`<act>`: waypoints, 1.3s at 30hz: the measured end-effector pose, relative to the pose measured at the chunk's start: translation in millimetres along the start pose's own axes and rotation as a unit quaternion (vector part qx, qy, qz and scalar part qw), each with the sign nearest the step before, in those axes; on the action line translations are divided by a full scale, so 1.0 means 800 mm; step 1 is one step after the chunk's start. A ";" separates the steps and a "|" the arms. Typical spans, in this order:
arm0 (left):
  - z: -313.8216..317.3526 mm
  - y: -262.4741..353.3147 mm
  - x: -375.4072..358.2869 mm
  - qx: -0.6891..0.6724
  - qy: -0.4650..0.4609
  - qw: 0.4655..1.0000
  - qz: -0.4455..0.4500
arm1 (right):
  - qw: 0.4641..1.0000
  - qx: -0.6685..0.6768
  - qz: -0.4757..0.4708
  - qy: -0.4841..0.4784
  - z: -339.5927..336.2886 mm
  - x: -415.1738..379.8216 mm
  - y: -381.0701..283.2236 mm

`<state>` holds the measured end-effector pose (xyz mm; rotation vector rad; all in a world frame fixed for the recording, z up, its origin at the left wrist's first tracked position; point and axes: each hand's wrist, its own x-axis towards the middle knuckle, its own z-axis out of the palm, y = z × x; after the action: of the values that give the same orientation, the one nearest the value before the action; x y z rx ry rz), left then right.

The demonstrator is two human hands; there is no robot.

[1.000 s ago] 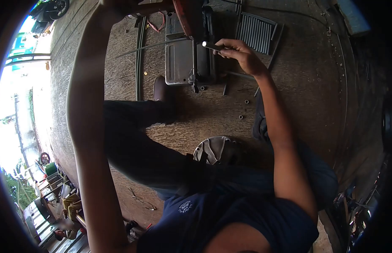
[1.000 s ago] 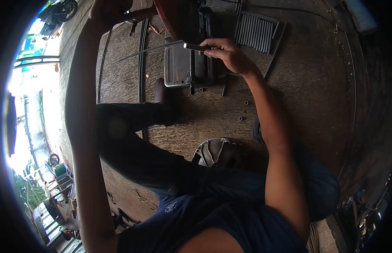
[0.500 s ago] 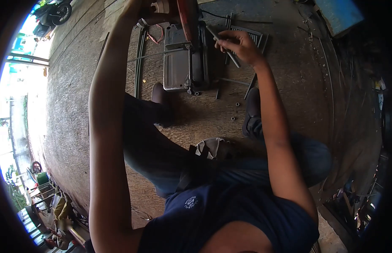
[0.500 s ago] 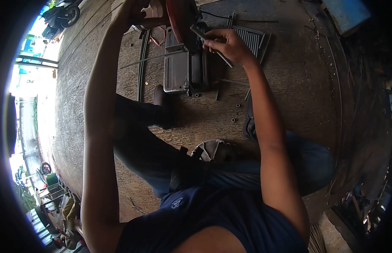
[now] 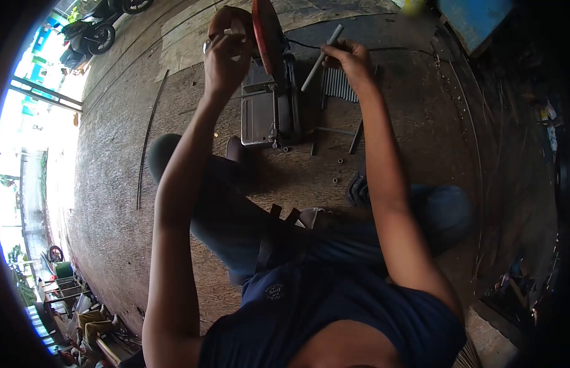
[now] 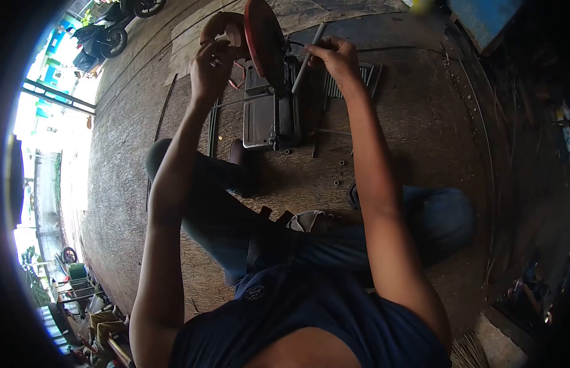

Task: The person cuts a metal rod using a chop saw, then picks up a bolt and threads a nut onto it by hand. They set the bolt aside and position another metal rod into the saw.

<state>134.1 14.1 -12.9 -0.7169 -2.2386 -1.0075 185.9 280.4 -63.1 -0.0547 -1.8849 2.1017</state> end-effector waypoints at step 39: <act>0.086 0.093 -0.042 -0.731 -0.021 0.564 -0.383 | 0.858 0.502 0.071 0.082 0.036 -0.054 -0.004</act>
<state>188.0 102.6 -38.2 -0.1749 -1.1017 -3.3565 220.7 241.7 -63.8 -0.1252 -0.5262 2.7942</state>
